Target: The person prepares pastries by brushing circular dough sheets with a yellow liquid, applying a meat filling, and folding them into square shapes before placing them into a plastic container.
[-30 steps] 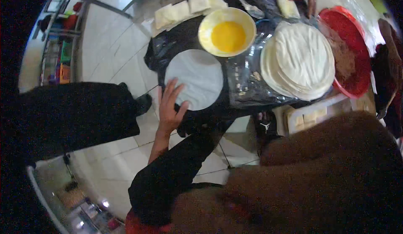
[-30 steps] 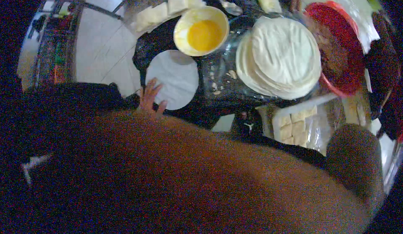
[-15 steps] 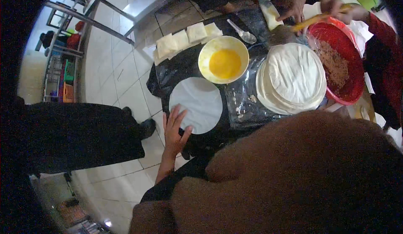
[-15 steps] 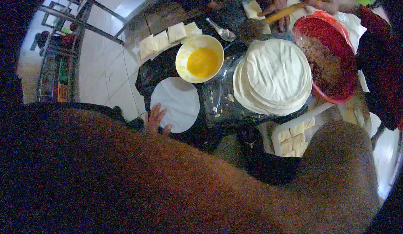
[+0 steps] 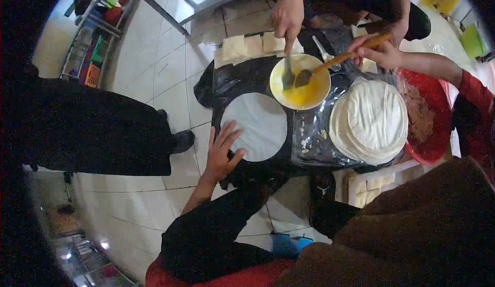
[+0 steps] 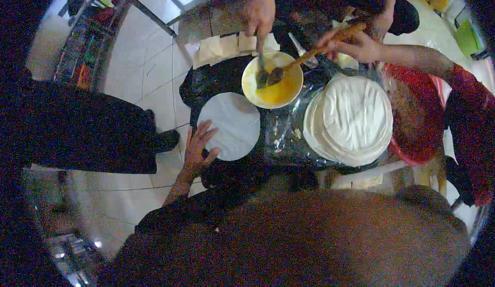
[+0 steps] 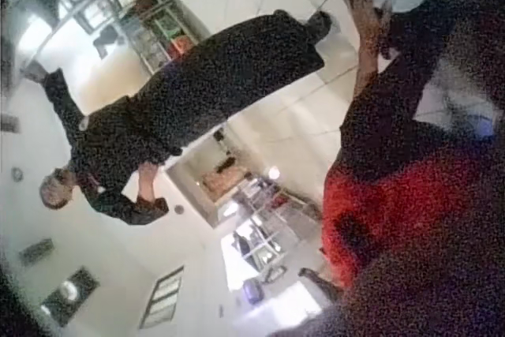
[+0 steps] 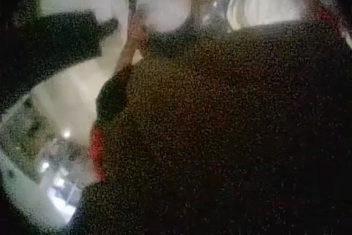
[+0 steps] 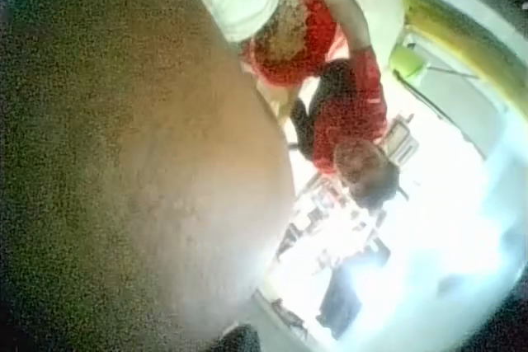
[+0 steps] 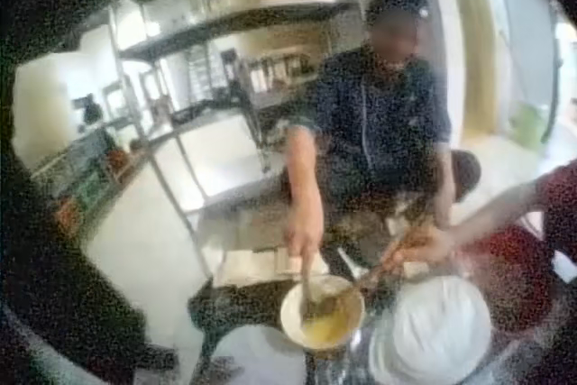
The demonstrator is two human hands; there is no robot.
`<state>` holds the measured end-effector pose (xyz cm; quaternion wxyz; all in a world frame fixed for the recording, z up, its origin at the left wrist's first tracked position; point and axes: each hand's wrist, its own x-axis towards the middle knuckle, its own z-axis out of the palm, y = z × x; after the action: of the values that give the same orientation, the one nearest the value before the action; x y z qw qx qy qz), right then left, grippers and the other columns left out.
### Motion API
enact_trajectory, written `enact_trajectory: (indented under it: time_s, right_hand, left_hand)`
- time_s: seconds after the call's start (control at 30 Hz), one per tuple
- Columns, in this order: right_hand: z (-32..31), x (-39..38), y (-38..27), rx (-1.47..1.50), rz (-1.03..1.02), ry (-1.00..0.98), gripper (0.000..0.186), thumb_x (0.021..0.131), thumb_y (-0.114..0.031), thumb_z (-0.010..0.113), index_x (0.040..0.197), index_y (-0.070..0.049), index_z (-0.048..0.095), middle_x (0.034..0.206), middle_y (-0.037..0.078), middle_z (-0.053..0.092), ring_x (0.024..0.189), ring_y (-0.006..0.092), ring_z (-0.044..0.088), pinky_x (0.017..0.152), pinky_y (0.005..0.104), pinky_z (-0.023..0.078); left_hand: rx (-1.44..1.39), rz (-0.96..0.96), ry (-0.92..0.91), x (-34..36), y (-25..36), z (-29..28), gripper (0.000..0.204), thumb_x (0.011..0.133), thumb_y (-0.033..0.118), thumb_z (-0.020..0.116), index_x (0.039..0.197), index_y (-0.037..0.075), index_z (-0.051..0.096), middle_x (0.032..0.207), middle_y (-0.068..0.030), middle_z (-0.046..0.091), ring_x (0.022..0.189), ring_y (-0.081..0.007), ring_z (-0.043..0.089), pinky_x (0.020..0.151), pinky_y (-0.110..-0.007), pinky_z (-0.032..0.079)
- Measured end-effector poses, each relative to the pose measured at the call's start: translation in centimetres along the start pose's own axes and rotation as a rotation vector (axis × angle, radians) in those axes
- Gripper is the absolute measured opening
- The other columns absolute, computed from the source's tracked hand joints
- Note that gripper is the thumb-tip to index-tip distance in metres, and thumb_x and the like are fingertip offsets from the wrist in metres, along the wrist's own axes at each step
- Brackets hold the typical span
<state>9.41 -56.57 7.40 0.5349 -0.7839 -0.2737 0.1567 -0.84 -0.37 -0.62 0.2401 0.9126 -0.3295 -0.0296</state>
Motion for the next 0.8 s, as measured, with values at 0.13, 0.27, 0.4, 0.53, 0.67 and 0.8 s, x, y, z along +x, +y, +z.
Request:
enact_trajectory:
  time_s: [0.13, 0.27, 0.4, 0.53, 0.67, 0.8]
  right_hand:
    - [0.5, -0.3, 0.4, 0.117, -0.047, -0.063, 0.031, 0.106, -0.022, 0.053, 0.125, 0.000, 0.060, 0.109, 0.009, 0.068, 0.091, 0.0144, 0.066, 0.080, 0.0321, 0.057]
    - [-0.5, -0.4, 1.0, 0.219, -0.020, -0.053, 0.032, 0.106, -0.022, 0.053, 0.128, 0.000, 0.056, 0.112, 0.011, 0.068, 0.091, 0.0179, 0.067, 0.080, 0.0330, 0.057]
    - [-1.3, -1.0, 4.3, 0.365, -0.033, 0.043, 0.033, 0.106, -0.025, 0.053, 0.128, -0.001, 0.056, 0.110, 0.010, 0.067, 0.093, 0.0181, 0.067, 0.080, 0.0312, 0.056]
    - [-3.3, -2.5, 3.4, 0.444, 0.028, -0.021, 0.038, 0.106, -0.032, 0.053, 0.128, -0.001, 0.057, 0.107, 0.008, 0.068, 0.096, 0.0167, 0.066, 0.082, 0.0290, 0.055]
    - [6.2, 0.3, -0.3, 0.437, 0.179, 0.246, 0.040, 0.104, -0.034, 0.052, 0.125, -0.001, 0.058, 0.102, 0.010, 0.069, 0.091, 0.0183, 0.067, 0.077, 0.0296, 0.056]
    - [24.8, 2.5, -25.9, -0.056, -0.077, -0.280, 0.030, 0.096, -0.026, 0.055, 0.105, 0.001, 0.063, 0.090, 0.017, 0.069, 0.084, 0.0307, 0.068, 0.074, 0.0401, 0.057]
  left_hand:
    - [0.052, -0.018, -0.011, -1.2, -0.3, -0.4, 0.053, 0.095, 0.039, 0.063, 0.139, 0.010, 0.056, 0.157, -0.0133, 0.041, 0.148, -0.0325, 0.033, 0.122, -0.056, 0.011]
    - [0.069, 0.027, 0.002, -1.6, -2.3, 0.4, 0.053, 0.093, 0.035, 0.065, 0.139, 0.010, 0.056, 0.156, -0.0126, 0.041, 0.147, -0.0332, 0.034, 0.121, -0.057, 0.014]
    - [0.066, 0.000, 0.003, -0.8, 0.6, -1.3, 0.049, 0.094, 0.029, 0.063, 0.139, 0.010, 0.056, 0.156, -0.0123, 0.041, 0.147, -0.0328, 0.034, 0.121, -0.057, 0.013]
    - [0.044, 0.049, -0.002, -0.1, -0.3, 0.8, 0.048, 0.094, 0.028, 0.063, 0.138, 0.010, 0.057, 0.156, -0.0128, 0.041, 0.147, -0.0327, 0.034, 0.121, -0.058, 0.012]
    - [0.079, 0.035, 0.024, -1.3, -1.0, -0.1, 0.048, 0.094, 0.028, 0.062, 0.138, 0.010, 0.057, 0.156, -0.0132, 0.041, 0.147, -0.0325, 0.034, 0.121, -0.059, 0.011]
    - [0.038, 0.032, 0.012, -0.4, -0.8, 0.7, 0.052, 0.093, 0.031, 0.064, 0.140, 0.011, 0.055, 0.155, -0.0141, 0.042, 0.147, -0.0328, 0.035, 0.122, -0.059, 0.009]
